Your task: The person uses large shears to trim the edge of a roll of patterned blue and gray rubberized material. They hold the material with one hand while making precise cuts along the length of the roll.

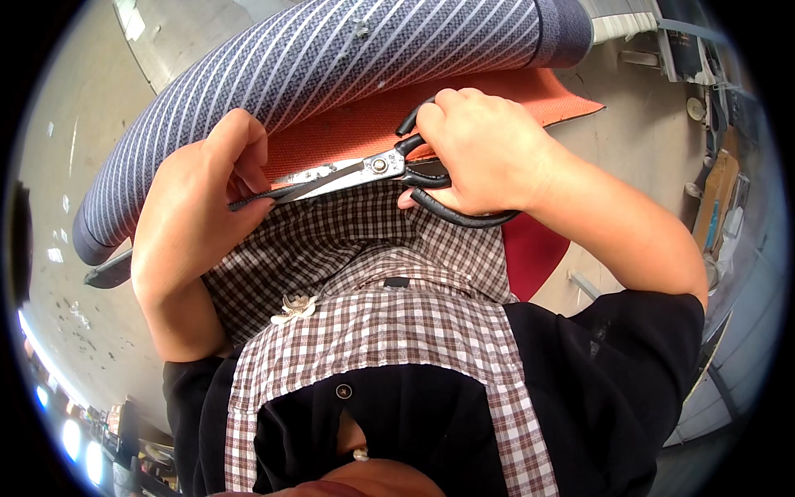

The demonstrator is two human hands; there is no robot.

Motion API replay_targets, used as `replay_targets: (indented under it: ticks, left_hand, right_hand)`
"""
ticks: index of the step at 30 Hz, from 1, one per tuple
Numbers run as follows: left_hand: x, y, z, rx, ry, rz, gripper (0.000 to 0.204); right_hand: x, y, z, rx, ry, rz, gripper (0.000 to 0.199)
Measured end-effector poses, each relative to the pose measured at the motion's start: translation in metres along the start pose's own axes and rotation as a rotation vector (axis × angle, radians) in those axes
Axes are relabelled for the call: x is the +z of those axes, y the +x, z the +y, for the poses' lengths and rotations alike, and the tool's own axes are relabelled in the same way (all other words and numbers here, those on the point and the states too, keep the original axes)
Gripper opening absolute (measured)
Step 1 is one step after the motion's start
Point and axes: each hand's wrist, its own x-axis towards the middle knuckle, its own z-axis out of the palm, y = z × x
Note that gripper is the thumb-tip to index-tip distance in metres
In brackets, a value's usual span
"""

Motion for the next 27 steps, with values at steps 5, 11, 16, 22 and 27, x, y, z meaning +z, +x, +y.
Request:
replay_targets:
  ticks: [5,11,16,22,27]
  left_hand:
    - [-0.011,-0.007,-0.008,-0.086,0.000,-0.018,0.052]
    - [-0.014,-0.013,-0.010,-0.119,-0.030,-0.052,0.052]
    - [-0.009,-0.023,-0.010,-0.156,-0.102,0.022,0.043]
    - [0.002,-0.037,-0.011,-0.248,-0.194,0.095,0.038]
    - [0.005,-0.038,-0.009,-0.247,-0.233,0.115,0.037]
  right_hand:
    - [0.001,0.001,0.002,-0.004,0.013,0.039,0.071]
    - [-0.004,0.011,-0.011,-0.017,0.044,0.054,0.067]
    - [-0.008,0.007,-0.012,0.020,0.001,0.070,0.067]
    - [-0.017,-0.005,-0.005,0.044,-0.029,0.043,0.067]
    - [-0.012,-0.003,-0.006,0.010,0.014,0.058,0.067]
